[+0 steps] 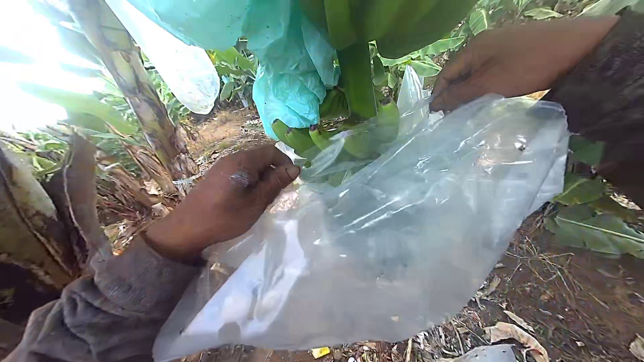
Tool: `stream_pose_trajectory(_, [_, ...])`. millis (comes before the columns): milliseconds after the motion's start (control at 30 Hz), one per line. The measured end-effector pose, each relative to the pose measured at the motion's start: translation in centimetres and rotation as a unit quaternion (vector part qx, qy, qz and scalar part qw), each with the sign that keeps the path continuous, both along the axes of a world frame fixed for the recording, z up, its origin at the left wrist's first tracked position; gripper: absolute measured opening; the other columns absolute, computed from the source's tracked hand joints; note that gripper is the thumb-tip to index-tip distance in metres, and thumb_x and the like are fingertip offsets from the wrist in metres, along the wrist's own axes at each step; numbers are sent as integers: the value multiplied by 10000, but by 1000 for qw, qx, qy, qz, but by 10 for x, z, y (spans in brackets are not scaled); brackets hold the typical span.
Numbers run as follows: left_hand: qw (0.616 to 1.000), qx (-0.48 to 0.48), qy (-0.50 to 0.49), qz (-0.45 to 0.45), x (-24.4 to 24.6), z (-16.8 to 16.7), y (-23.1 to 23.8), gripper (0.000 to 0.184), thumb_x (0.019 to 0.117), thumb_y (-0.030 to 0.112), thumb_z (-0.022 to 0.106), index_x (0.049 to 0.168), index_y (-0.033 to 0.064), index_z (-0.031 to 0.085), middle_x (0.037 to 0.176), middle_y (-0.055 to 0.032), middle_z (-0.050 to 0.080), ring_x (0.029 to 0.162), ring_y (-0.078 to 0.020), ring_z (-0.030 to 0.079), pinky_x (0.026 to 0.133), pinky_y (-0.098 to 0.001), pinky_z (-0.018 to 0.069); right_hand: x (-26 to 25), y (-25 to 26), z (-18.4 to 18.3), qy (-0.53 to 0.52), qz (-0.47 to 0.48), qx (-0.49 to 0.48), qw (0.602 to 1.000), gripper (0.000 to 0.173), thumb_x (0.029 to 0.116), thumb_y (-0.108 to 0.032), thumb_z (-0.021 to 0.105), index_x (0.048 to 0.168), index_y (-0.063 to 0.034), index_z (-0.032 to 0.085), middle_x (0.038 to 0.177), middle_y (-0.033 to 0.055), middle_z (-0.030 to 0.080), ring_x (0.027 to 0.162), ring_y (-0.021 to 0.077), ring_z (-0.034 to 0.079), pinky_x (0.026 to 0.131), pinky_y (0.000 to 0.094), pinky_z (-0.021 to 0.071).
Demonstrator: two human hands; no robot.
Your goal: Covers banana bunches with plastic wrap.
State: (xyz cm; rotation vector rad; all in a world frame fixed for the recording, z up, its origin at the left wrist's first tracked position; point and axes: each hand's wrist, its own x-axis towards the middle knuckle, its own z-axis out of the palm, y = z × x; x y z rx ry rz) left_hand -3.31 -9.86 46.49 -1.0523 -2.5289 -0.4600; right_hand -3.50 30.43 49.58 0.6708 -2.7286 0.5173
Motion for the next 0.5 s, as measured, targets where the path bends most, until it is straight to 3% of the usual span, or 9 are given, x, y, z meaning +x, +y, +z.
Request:
stream_pose_trajectory(100, [994, -6, -84, -74, -2, 8, 8, 161, 970, 294, 688, 874, 169, 719, 630, 47, 627, 505, -66, 559, 444, -230, 459, -23, 8, 0, -54, -13, -16, 998, 212, 1019, -149, 626, 870, -94, 765, 699, 35, 687, 610, 109, 629, 578, 310, 530])
stream_pose_trajectory(233, [991, -48, -72, -107, 2, 10, 25, 199, 1008, 223, 610, 827, 170, 674, 637, 82, 577, 536, -12, 532, 475, -186, 438, -37, 25, -4, -67, 15, 32, 997, 178, 978, -51, 651, 837, -70, 756, 683, 52, 676, 598, 135, 623, 568, 337, 514])
stream_pose_trajectory(333, [986, -73, -113, -98, -34, 12, 7, 233, 1063, 262, 518, 912, 177, 674, 725, 84, 617, 629, -6, 583, 568, -196, 494, -35, 25, -10, -110, 19, 30, 993, 206, 959, 25, 642, 787, -44, 733, 646, 60, 654, 554, 129, 600, 524, 305, 485])
stream_pose_trajectory(400, [969, -52, -113, -215, -103, 2, -40, 203, 1072, 246, 521, 1066, 130, 688, 870, 35, 681, 750, -31, 655, 630, -205, 567, -30, 15, -11, -126, 25, 12, 992, 213, 951, 25, 650, 774, -56, 737, 636, 57, 664, 533, 118, 607, 496, 281, 491])
stream_pose_trajectory(433, [968, -52, -114, -220, -131, 0, -63, 218, 1045, 238, 543, 1157, 113, 683, 967, -7, 695, 842, -72, 673, 705, -249, 587, -28, 7, -11, -129, 31, 0, 991, 203, 952, 11, 656, 784, -63, 745, 642, 52, 670, 533, 111, 610, 495, 273, 493])
stream_pose_trajectory(500, [987, -69, -120, -80, -147, 6, -86, 295, 973, 206, 626, 1255, 130, 664, 1129, -21, 704, 1036, -106, 670, 924, -343, 555, -28, -13, -11, -137, 53, -23, 989, 197, 958, -1, 651, 788, -55, 734, 641, 52, 661, 533, 102, 598, 494, 264, 481])
